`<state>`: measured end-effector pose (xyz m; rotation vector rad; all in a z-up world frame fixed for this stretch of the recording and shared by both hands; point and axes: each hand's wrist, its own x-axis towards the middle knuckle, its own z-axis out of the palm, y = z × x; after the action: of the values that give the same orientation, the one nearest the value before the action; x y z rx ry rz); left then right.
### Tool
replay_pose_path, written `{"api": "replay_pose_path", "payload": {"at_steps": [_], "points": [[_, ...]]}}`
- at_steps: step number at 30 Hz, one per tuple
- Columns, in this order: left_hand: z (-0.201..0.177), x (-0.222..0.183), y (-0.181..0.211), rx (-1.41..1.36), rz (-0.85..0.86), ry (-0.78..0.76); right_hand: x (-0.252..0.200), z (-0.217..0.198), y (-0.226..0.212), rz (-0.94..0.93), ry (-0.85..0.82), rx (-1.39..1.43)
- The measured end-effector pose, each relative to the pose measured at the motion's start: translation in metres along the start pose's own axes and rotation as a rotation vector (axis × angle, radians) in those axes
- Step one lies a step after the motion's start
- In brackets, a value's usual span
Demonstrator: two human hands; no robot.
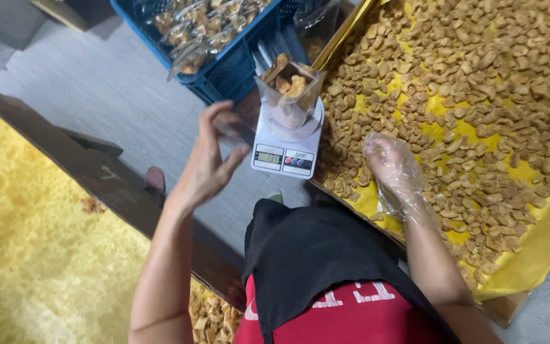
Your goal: The person scoops dried fruit pieces from a yellow tray into clear plastic bags, weighs each bag on a digital scale, and places the filled bags into a blue basket. The process is repeated multiple times.
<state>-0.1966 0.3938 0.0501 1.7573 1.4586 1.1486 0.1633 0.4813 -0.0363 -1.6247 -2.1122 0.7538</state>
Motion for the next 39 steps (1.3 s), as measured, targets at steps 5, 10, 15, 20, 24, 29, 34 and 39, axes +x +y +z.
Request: {"api": "replay_pose_path", "payload": {"at_steps": [5,10,15,20,24,29,34,39], "points": [[0.009,0.105,0.044,0.687,0.249,-0.041,-0.007,0.01,0.02,0.155,-0.072,0.038],[0.04,0.17,0.034,0.949,-0.053,-0.412,-0.018,0.013,0.045,0.076,-0.028,-0.019],[0.053,0.191,0.026,0.975,-0.196,-0.51,-0.029,0.011,0.056,0.114,0.005,0.089],[0.011,0.156,0.083,0.922,-0.021,-0.326,-0.022,0.008,0.056,0.074,0.046,0.028],[-0.069,0.002,0.021,0.939,-0.017,0.016,-0.005,0.011,0.063,0.336,-0.074,0.021],[-0.048,-0.242,-0.114,1.025,-1.501,-0.357,0.028,0.016,0.09,-0.097,0.01,0.053],[0.064,-0.456,-0.106,0.545,-2.171,-0.288,0.051,0.027,0.096,-0.1,-0.094,-0.107],[0.059,-0.452,-0.12,0.564,-2.233,-0.149,0.055,0.042,0.078,-0.126,-0.099,-0.143]]}}
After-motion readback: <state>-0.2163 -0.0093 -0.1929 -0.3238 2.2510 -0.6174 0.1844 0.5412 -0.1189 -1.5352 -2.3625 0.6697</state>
